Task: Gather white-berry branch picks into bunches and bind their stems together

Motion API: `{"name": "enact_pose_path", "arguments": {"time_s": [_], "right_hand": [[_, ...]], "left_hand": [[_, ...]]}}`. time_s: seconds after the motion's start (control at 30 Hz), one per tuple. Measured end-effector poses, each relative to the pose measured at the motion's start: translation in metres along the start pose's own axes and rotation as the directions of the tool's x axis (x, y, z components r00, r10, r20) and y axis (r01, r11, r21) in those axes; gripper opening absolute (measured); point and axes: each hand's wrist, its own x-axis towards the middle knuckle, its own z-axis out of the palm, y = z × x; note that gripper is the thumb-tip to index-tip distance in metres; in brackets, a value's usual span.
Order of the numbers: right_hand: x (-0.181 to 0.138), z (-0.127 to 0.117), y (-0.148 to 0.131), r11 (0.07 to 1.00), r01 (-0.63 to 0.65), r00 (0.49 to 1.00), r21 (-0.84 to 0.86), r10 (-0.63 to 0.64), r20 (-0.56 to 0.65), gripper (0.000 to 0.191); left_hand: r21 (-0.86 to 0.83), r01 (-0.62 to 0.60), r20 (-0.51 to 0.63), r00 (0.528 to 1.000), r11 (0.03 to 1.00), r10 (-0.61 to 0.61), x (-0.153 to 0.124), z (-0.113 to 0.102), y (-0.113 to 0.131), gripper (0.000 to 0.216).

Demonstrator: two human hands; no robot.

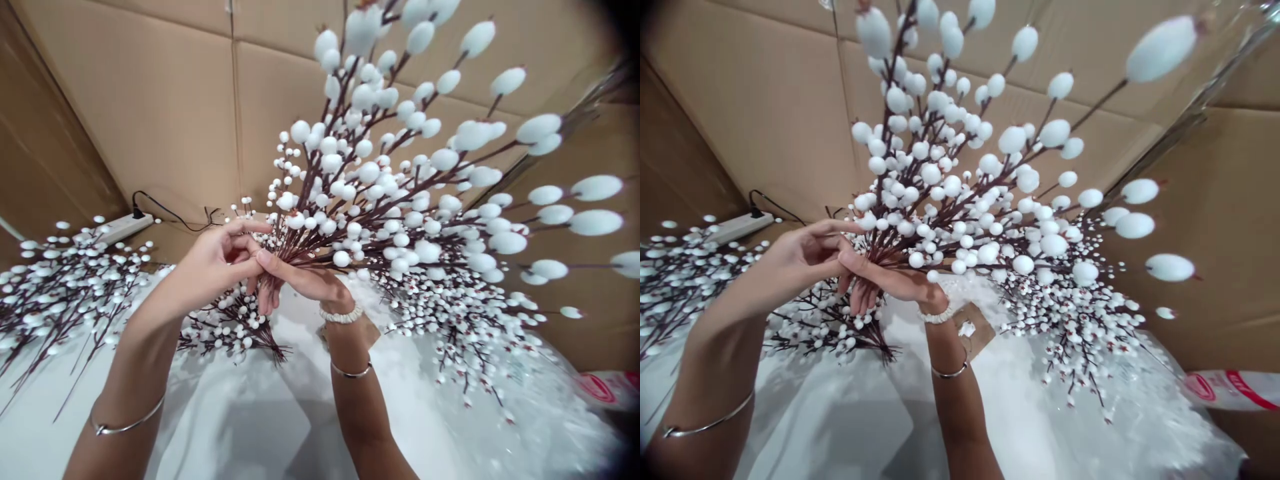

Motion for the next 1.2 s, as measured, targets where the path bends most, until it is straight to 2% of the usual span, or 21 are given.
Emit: {"name": "enact_pose_path", "arguments": {"time_s": [0.13,0.4,0.5,0.67,0.8,0.9,1.0,1.1,1.2], "right_hand": [[0.000,0.000,-0.002,1.000,-0.003,0.997,0.029,0.000,0.082,0.064],[0.003,-0.001,0.006,0.993,-0.034,0.993,0.114,0.021,0.116,0.069],[0.008,0.000,0.010,0.990,-0.058,0.995,0.130,0.048,0.085,0.073],[0.013,0.000,0.014,0.990,-0.020,0.999,0.143,0.016,0.033,0.080],[0.011,-0.002,0.015,0.995,-0.035,0.997,0.088,0.041,-0.070,0.081],[0.010,-0.002,0.015,0.998,-0.052,0.984,0.022,0.055,-0.172,0.082],[0.012,0.000,0.015,0.996,-0.066,0.956,-0.052,0.048,-0.290,0.082],[0.014,0.002,0.013,0.997,-0.026,0.920,-0.075,-0.005,-0.392,0.078],[0.015,0.003,0.011,0.998,-0.004,0.903,-0.060,-0.022,-0.430,0.072]], "left_hand": [[0.026,0.064,0.041,0.997,0.998,-0.065,-0.001,-0.007,0.000,0.050],[-0.013,-0.050,0.106,0.993,0.999,0.051,0.000,-0.008,-0.004,0.047],[0.014,-0.074,0.063,0.995,0.997,0.073,0.002,-0.007,-0.006,0.045],[0.121,-0.091,-0.069,0.993,0.989,0.099,0.004,-0.002,-0.008,0.039],[0.134,-0.102,-0.199,0.972,0.986,0.127,0.007,0.004,-0.012,0.036],[0.182,-0.105,-0.229,0.962,0.978,0.146,0.010,0.007,-0.015,0.026],[0.215,-0.115,-0.288,0.941,0.970,0.176,0.012,0.011,-0.020,0.022],[0.223,-0.111,-0.364,0.912,0.969,0.188,0.013,0.015,-0.023,0.024],[0.266,-0.054,-0.371,0.916,0.962,0.154,0.013,0.015,-0.023,0.024]]}}
